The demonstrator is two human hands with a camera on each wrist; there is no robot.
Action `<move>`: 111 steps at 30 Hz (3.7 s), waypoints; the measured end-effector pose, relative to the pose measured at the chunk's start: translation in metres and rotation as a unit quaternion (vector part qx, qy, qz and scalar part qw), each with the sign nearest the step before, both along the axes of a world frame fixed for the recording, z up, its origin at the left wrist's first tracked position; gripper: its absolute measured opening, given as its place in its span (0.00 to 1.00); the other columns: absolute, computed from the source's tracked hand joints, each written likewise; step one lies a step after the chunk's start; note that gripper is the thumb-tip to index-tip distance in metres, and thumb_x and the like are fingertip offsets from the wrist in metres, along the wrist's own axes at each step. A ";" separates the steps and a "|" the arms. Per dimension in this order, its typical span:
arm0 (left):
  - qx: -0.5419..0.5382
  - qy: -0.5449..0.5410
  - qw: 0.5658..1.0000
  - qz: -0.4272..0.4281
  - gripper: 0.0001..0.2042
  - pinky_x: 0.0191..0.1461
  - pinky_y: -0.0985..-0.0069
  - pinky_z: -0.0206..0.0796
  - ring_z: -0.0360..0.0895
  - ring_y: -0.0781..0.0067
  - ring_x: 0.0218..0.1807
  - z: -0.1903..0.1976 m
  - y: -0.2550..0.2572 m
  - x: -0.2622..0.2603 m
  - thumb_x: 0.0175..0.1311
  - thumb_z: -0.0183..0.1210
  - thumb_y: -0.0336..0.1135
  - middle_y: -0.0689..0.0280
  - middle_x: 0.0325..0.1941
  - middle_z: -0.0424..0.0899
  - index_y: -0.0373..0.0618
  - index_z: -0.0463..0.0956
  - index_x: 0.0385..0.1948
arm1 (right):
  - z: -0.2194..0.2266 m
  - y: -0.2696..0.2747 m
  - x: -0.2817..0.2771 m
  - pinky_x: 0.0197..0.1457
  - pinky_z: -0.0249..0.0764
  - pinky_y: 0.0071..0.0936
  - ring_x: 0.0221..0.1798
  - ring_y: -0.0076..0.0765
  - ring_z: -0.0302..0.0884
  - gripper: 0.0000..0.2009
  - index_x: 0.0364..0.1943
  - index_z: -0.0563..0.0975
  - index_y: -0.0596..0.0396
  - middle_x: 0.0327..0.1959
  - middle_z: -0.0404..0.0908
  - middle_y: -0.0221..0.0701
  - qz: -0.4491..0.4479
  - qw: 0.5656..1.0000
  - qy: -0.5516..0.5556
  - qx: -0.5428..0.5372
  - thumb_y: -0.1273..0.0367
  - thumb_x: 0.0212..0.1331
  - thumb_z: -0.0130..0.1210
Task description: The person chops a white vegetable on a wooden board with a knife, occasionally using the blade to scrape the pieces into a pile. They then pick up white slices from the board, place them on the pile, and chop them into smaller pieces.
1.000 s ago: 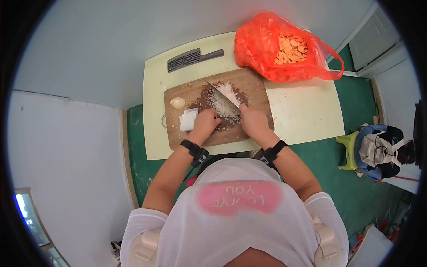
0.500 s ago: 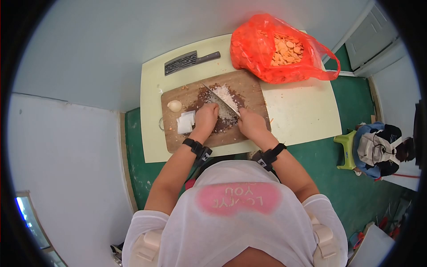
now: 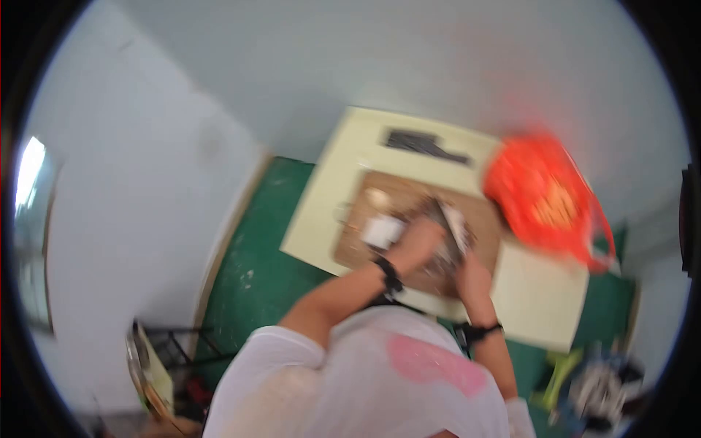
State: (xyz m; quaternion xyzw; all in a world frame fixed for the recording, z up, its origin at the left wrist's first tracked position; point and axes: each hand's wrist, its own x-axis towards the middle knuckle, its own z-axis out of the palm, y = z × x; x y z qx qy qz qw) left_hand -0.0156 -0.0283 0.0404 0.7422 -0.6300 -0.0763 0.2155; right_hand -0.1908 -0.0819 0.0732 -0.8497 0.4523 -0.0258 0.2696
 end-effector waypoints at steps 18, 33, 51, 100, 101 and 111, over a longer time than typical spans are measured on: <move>-0.060 0.181 0.979 0.077 0.06 0.44 0.57 0.66 0.74 0.47 0.39 0.002 0.014 -0.008 0.54 0.53 0.32 0.52 0.36 0.74 0.39 0.75 0.29 | -0.008 -0.022 0.001 0.46 0.70 0.48 0.42 0.63 0.76 0.19 0.49 0.72 0.64 0.36 0.78 0.55 0.114 0.988 -0.096 -0.028 0.77 0.49 0.51; -0.141 0.188 0.967 0.102 0.07 0.47 0.65 0.69 0.76 0.55 0.42 0.017 0.074 0.034 0.57 0.58 0.31 0.56 0.38 0.80 0.39 0.78 0.33 | 0.012 -0.007 0.017 0.39 0.72 0.54 0.34 0.61 0.79 0.10 0.37 0.71 0.59 0.29 0.80 0.52 0.090 0.994 0.019 -0.056 0.66 0.59 0.50; -0.083 0.286 0.928 0.224 0.08 0.41 0.73 0.71 0.80 0.66 0.38 0.038 0.092 0.064 0.63 0.56 0.31 0.58 0.37 0.81 0.38 0.78 0.39 | 0.006 0.002 0.014 0.37 0.75 0.51 0.32 0.59 0.79 0.08 0.35 0.71 0.59 0.31 0.80 0.49 0.130 0.990 0.009 -0.048 0.68 0.59 0.52; -0.053 0.219 0.945 0.238 0.08 0.36 0.77 0.69 0.77 0.77 0.30 0.046 0.111 0.005 0.61 0.58 0.31 0.64 0.28 0.82 0.39 0.80 0.37 | 0.017 -0.037 -0.034 0.40 0.76 0.49 0.36 0.57 0.81 0.09 0.38 0.72 0.64 0.32 0.81 0.52 0.120 0.992 -0.036 -0.021 0.74 0.58 0.43; -0.053 0.214 0.946 0.237 0.08 0.36 0.77 0.69 0.77 0.77 0.30 0.046 0.111 0.005 0.61 0.58 0.31 0.64 0.28 0.82 0.39 0.80 0.37 | 0.014 -0.039 -0.035 0.39 0.76 0.49 0.36 0.57 0.82 0.08 0.38 0.72 0.63 0.32 0.81 0.52 0.128 0.991 -0.033 -0.022 0.74 0.58 0.43; -0.049 0.196 0.944 0.261 0.08 0.37 0.79 0.70 0.77 0.78 0.31 0.045 0.123 0.028 0.61 0.57 0.31 0.64 0.29 0.83 0.38 0.81 0.38 | 0.014 -0.031 -0.033 0.37 0.76 0.49 0.34 0.56 0.81 0.06 0.34 0.73 0.62 0.30 0.81 0.51 0.122 0.992 -0.015 -0.031 0.74 0.57 0.45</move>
